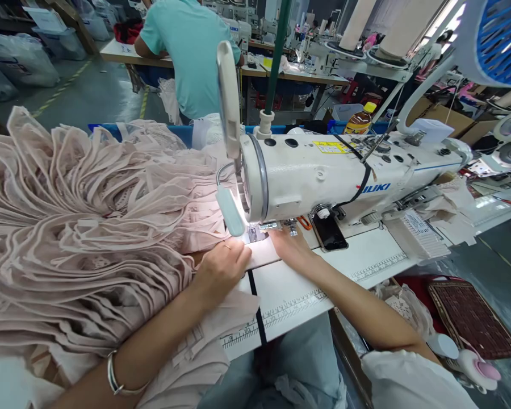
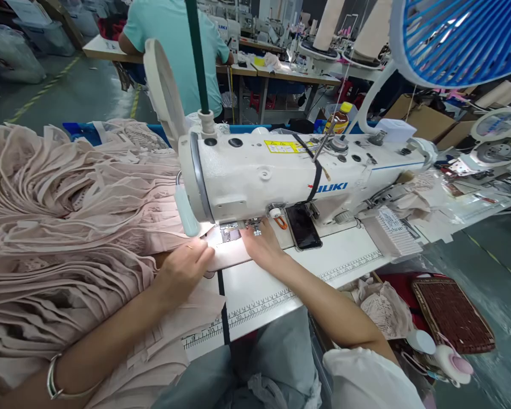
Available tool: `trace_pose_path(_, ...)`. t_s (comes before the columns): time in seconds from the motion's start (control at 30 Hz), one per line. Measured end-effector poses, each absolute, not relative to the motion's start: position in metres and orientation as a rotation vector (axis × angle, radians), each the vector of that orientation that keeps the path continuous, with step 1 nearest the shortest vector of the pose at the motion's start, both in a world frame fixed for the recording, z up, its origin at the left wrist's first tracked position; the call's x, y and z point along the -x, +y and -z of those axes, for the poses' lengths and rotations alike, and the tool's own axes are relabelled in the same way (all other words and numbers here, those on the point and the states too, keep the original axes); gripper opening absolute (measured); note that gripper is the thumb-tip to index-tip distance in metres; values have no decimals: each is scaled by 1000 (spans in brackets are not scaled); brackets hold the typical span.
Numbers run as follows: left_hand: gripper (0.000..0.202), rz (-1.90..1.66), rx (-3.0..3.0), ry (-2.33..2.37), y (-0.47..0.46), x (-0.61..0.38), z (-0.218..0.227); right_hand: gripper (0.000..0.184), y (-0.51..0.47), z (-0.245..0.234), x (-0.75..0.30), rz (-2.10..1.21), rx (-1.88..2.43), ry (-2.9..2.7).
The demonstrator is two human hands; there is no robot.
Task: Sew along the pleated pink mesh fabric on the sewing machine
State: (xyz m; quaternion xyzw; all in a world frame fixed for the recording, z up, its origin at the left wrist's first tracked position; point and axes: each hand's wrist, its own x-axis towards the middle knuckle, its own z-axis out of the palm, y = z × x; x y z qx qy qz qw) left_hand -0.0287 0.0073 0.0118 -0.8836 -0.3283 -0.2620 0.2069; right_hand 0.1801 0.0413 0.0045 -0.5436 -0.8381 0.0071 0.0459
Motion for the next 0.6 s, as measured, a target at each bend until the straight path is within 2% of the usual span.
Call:
trace_pose_path(0.1,31,653,2716,-744,4,24,-5,41,40,-5,-179,10,1718,-2593)
trace_pose_path(0.2,29,648,2908,-875,8,33,7,36,39,-7,-179,34,1666,-2609)
trace_pose_path(0.27,39,646,2974,-832,12,43,15,37,40,-8,-180,40,1633,-2589)
trace_pose_path(0.33,50,524,2940,-888,12,49,18,35,41,-7,-181,27,1611,-2573)
trace_pose_path(0.47,55,188,2697,-1238,-7,42,16,31,43,-2,-184,27,1568,-2537)
trace_pose_path(0.6,55,117,2716,-1183,-25,31,11,28,41,-6,-183,58,1480,-2550)
